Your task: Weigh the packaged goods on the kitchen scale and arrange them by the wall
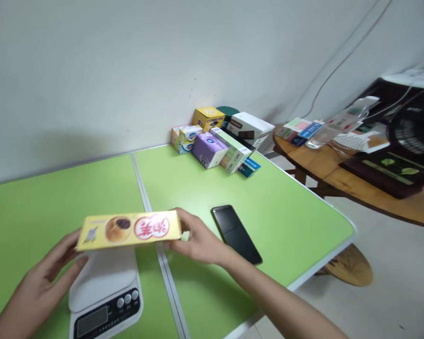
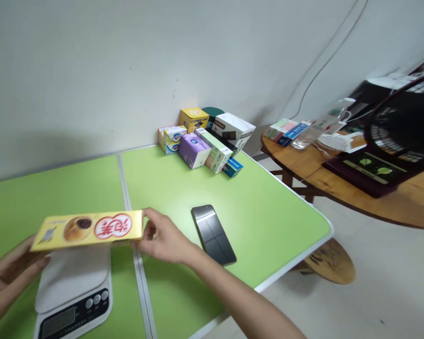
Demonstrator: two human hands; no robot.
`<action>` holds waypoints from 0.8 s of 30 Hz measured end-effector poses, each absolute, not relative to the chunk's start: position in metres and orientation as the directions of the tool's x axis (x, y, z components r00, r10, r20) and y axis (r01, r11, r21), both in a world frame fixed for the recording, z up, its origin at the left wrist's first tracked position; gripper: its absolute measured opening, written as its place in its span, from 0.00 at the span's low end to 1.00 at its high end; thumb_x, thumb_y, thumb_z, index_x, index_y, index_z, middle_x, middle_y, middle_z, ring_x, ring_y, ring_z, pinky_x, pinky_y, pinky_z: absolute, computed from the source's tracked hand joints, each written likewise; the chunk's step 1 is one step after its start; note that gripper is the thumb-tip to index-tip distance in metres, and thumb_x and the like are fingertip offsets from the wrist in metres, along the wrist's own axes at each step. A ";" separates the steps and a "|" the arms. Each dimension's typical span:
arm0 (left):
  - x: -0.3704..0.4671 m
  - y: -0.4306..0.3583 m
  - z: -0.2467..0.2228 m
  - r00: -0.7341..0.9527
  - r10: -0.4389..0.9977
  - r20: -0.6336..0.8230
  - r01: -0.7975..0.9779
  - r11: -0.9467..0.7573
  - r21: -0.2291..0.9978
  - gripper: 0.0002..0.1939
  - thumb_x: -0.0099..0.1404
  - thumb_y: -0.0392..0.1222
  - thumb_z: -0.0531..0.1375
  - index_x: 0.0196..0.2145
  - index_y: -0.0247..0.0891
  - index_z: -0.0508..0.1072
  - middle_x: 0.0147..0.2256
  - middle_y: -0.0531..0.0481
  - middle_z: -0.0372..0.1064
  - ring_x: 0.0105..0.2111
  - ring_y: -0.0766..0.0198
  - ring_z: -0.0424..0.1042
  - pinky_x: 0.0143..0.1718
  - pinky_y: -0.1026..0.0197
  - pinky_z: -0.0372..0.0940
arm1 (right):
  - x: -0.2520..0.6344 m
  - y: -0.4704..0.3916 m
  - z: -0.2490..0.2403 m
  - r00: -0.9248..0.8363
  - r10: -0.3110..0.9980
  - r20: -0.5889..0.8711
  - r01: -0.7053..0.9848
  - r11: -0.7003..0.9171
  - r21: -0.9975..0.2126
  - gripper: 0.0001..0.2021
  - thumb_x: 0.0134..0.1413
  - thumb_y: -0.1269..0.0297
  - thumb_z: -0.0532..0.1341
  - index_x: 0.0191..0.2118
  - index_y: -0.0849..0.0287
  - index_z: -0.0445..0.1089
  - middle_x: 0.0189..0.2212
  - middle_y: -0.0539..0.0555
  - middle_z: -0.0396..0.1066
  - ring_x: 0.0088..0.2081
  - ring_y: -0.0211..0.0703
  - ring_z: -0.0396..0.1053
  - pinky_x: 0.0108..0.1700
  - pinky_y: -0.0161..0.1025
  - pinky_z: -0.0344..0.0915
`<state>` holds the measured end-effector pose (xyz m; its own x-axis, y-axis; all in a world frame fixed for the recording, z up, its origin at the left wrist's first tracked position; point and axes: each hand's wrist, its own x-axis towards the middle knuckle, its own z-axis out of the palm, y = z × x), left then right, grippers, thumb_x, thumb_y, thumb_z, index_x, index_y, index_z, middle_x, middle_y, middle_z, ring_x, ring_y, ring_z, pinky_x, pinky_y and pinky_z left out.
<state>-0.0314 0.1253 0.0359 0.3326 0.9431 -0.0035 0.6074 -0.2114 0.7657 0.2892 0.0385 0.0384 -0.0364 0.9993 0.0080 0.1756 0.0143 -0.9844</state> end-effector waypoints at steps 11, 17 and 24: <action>0.132 0.125 0.055 0.779 0.621 -0.082 0.462 -0.481 0.745 0.23 0.69 0.49 0.52 0.60 0.53 0.62 0.64 0.49 0.55 0.61 0.51 0.60 0.59 0.44 0.60 | 0.424 -0.010 0.008 0.705 0.709 0.011 0.075 -0.060 -0.995 0.26 0.36 0.62 0.69 0.45 0.56 0.64 0.36 0.52 0.74 0.27 0.40 0.69 0.26 0.38 0.68; 0.183 0.118 0.057 0.835 0.526 -0.162 0.458 -0.500 0.735 0.23 0.68 0.44 0.50 0.60 0.48 0.63 0.64 0.47 0.55 0.64 0.53 0.56 0.63 0.43 0.54 | 0.437 0.014 0.003 0.708 0.707 0.000 0.151 -0.151 -0.977 0.21 0.38 0.59 0.67 0.40 0.55 0.60 0.22 0.45 0.68 0.21 0.42 0.68 0.23 0.38 0.64; 0.205 0.118 0.055 0.818 0.529 -0.227 0.499 -0.454 0.738 0.24 0.68 0.42 0.50 0.60 0.47 0.63 0.65 0.47 0.54 0.64 0.54 0.55 0.63 0.44 0.53 | 0.455 0.096 -0.013 0.718 0.674 0.176 0.375 -0.162 -0.913 0.23 0.38 0.52 0.67 0.35 0.55 0.57 0.36 0.56 0.68 0.29 0.46 0.70 0.26 0.41 0.66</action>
